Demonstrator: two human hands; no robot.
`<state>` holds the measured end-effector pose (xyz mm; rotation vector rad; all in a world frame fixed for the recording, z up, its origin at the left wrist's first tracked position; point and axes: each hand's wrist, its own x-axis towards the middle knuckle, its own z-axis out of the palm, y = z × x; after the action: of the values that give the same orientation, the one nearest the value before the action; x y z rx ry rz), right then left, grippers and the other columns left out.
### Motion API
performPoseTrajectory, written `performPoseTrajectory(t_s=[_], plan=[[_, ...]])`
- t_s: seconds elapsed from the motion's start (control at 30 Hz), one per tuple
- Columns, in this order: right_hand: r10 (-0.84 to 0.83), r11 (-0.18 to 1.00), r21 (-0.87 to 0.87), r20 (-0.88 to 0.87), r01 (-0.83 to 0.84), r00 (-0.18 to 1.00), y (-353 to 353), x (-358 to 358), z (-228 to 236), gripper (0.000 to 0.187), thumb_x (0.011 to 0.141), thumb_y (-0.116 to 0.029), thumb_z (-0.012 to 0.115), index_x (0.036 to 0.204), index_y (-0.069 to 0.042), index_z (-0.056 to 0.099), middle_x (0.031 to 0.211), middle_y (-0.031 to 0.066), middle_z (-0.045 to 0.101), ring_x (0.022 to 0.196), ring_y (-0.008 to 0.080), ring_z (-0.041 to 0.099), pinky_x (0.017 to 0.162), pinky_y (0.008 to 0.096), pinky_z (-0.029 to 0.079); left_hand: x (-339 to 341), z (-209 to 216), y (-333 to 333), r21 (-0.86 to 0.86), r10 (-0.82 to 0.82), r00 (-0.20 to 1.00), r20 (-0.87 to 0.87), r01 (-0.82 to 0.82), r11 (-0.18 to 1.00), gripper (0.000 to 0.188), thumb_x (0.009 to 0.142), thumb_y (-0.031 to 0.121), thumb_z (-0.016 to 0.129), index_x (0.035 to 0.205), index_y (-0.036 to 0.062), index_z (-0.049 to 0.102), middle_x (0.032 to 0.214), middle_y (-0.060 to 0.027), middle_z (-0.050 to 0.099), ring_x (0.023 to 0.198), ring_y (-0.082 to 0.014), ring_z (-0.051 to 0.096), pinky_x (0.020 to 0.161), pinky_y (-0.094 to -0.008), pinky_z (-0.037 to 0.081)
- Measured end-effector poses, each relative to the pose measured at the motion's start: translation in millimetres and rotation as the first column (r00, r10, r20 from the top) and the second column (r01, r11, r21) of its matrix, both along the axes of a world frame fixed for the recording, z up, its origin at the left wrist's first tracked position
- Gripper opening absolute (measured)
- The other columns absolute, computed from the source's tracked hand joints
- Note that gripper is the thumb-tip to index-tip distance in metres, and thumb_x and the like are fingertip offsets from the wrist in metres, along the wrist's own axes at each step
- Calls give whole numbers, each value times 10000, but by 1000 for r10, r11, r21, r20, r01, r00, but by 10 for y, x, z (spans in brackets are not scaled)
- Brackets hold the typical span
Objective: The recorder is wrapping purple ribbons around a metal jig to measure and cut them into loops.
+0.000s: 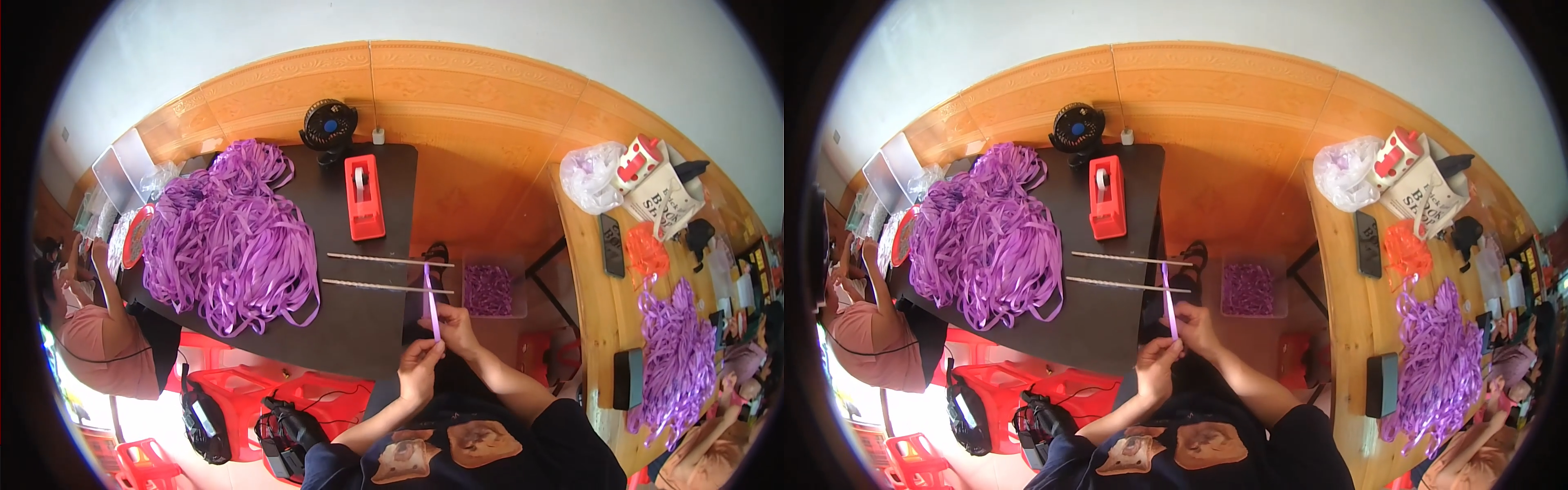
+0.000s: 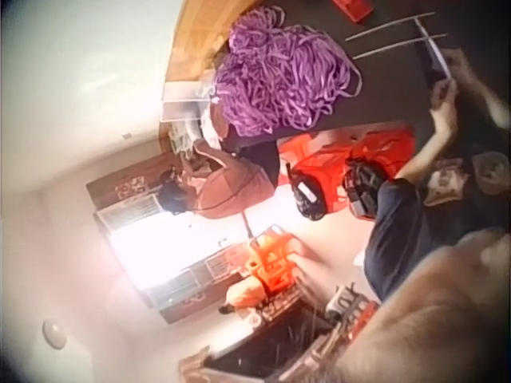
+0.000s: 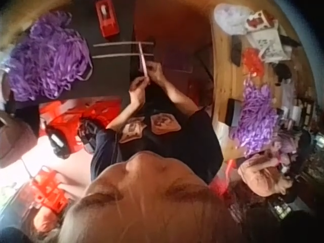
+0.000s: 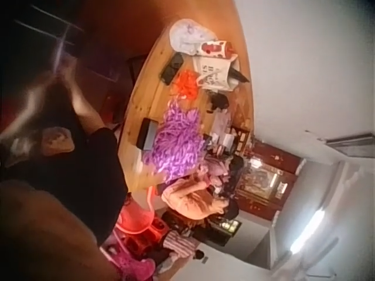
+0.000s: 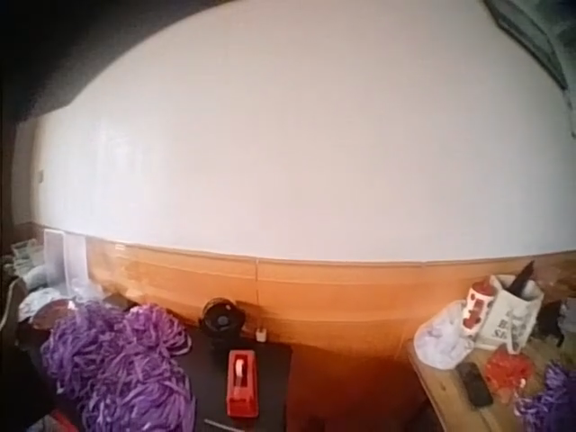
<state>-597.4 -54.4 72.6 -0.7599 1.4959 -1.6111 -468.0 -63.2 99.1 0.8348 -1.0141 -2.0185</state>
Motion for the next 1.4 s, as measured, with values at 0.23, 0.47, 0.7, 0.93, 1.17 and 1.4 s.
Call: performPoseTrajectory(t_s=[0.23,0.47,0.7,0.93,1.17,1.4], plan=[[138,989,-65,140,-130,980,487,349,-148,35,841,42,642,837,10,656,787,37,659,729,94,613,652,224,489,488,63,16,13,-124,989,79,124,992,63,866,53,680,904,3,678,790,-27,659,677,-71,574,630,-199,445],[210,977,-31,328,-212,921,765,689,-93,22,841,30,647,860,26,658,816,49,672,758,106,624,703,237,503,607,55,39,21,-179,974,136,178,984,61,839,55,713,825,-4,704,672,8,638,568,-22,517,514,-166,383],[255,954,74,306,-290,917,983,904,-232,120,810,28,664,929,27,673,855,61,687,764,99,624,713,231,495,673,62,23,24,-212,959,188,211,977,64,834,59,710,824,-3,705,659,4,639,508,-23,502,440,-175,363],[358,879,168,387,-447,850,1069,893,-213,134,773,43,668,902,14,688,814,52,688,752,94,621,717,230,490,723,-44,-41,-165,-195,927,321,258,952,87,818,61,720,847,-17,696,655,-18,639,506,-43,515,448,-178,370],[408,831,207,404,-517,819,1029,836,36,89,777,19,683,862,5,705,803,46,688,758,100,625,739,235,487,672,8,-92,-86,-246,926,286,280,956,112,784,36,746,868,-6,686,748,-26,662,637,-65,582,571,-199,451],[545,774,173,308,-609,780,994,793,45,84,795,-30,694,875,-11,713,808,41,692,772,100,620,744,251,477,655,-63,-131,105,-274,958,82,265,958,40,810,10,716,839,26,695,749,-1,649,621,-49,549,546,-197,410]])
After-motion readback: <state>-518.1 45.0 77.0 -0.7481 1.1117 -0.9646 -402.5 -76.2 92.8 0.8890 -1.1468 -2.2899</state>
